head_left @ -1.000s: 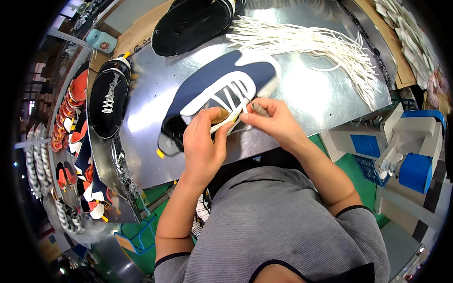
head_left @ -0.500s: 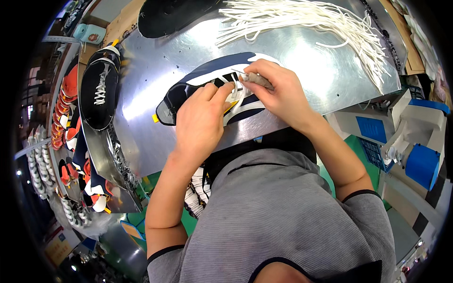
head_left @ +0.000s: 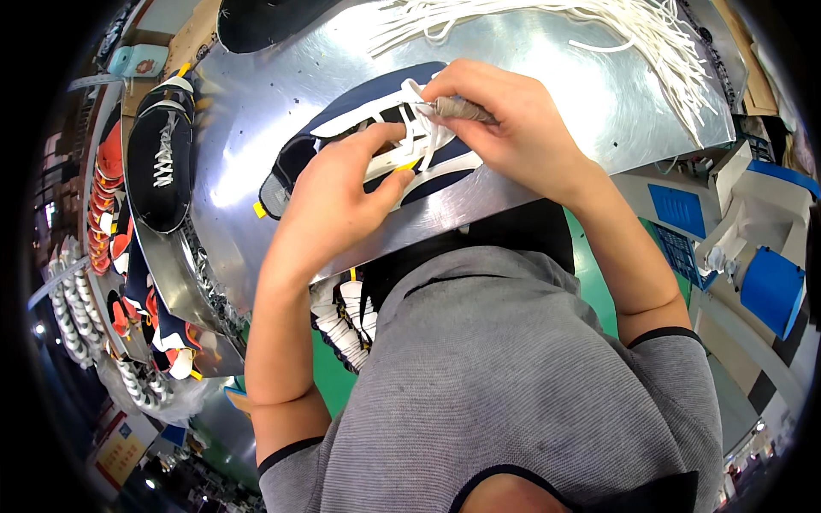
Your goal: The person laces white cords through the eyelets of blue and white shoe uppers. The person picks up a cord, threads it through the eyelets by hand, and then places the laced upper into a stack.
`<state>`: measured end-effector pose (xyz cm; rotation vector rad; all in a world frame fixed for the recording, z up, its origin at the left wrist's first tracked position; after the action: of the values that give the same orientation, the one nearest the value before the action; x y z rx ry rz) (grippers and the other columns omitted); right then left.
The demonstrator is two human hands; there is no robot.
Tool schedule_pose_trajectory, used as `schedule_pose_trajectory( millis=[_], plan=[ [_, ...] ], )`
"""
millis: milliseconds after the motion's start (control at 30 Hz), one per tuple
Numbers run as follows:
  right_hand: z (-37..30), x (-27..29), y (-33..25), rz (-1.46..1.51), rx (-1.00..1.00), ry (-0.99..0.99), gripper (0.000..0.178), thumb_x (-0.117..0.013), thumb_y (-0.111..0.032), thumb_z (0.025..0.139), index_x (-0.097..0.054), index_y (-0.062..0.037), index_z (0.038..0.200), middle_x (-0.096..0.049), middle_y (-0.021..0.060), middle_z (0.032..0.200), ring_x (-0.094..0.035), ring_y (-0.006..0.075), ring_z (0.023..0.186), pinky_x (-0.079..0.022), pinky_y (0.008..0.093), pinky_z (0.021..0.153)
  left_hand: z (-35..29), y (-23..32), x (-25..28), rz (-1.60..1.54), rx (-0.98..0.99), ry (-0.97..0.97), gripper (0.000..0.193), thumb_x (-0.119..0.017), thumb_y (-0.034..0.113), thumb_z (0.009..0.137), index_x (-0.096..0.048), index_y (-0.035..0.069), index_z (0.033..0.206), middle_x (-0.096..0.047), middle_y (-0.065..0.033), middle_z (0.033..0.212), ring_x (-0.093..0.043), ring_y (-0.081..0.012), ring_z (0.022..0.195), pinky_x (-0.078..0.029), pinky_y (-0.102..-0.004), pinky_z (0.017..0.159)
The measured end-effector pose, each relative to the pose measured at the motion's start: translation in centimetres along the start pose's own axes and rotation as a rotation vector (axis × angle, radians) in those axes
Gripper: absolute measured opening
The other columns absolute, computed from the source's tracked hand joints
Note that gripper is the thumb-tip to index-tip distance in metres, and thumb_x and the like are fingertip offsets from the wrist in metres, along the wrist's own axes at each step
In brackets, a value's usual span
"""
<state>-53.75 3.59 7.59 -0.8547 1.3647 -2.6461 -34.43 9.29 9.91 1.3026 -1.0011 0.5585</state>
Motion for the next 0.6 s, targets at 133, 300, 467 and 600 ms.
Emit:
schedule_pose_trajectory(
  millis=[133,300,467,600],
  plan=[
    [-0.1,-0.1,0.3,-0.104,0.001,0.033,0.021,-0.067,-0.002,0.081,-0.064,-0.0092,0.101,-0.066,0.0047,0.091,-0.066,0.0254,0.078,-0.052,0.0333,0.066,0.5,0.5,-0.1,-0.379,0.206,-0.188,0.027,-0.074,0.014,0.086,-0.064,0.0,0.107,-0.069,-0.0079,0.093,-0.064,-0.0101,0.076,-0.052,-0.0264,0.07],
    [-0.1,-0.9,0.9,-0.078,-0.003,0.065,0.02,-0.068,-0.004,0.081,-0.064,-0.009,0.1,-0.066,0.0052,0.09,-0.066,0.0256,0.077,-0.051,0.0338,0.064,0.4,0.4,-1.5,-0.268,0.353,-0.014,0.034,-0.078,0.028,0.079,-0.067,0.001,0.097,-0.073,-0.0161,0.09,-0.072,-0.0291,0.084,-0.053,-0.0357,0.076],
    [-0.6,-1.4,1.0,-0.01,-0.114,0.141,0.021,-0.069,-0.008,0.084,-0.062,-0.0077,0.103,-0.067,0.0067,0.09,-0.067,0.0241,0.074,-0.051,0.0323,0.064,0.3,0.4,-2.0,-0.169,0.282,0.041,0.03,-0.076,0.029,0.078,-0.069,0.004,0.094,-0.073,-0.0158,0.089,-0.071,-0.032,0.083,-0.054,-0.0372,0.075],
    [-2.5,-0.5,-0.2,0.031,-0.369,0.159,0.031,-0.07,-0.018,0.09,-0.055,-0.0057,0.113,-0.068,0.0123,0.088,-0.067,0.0255,0.074,-0.051,0.0333,0.066,0.3,0.7,-2.0,-0.092,0.24,0.075,0.029,-0.074,0.03,0.078,-0.069,0.004,0.09,-0.071,-0.0149,0.08,-0.069,-0.0318,0.074,-0.053,-0.039,0.069]
  ],
)
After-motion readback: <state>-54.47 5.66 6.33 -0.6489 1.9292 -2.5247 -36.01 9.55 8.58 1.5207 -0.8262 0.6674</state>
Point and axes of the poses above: each hand's wrist, its own z-axis towards the middle knuckle, its own x-axis out of the back of the hand, y = z × x, the point moved 2 cm from there along z, towards the middle knuckle
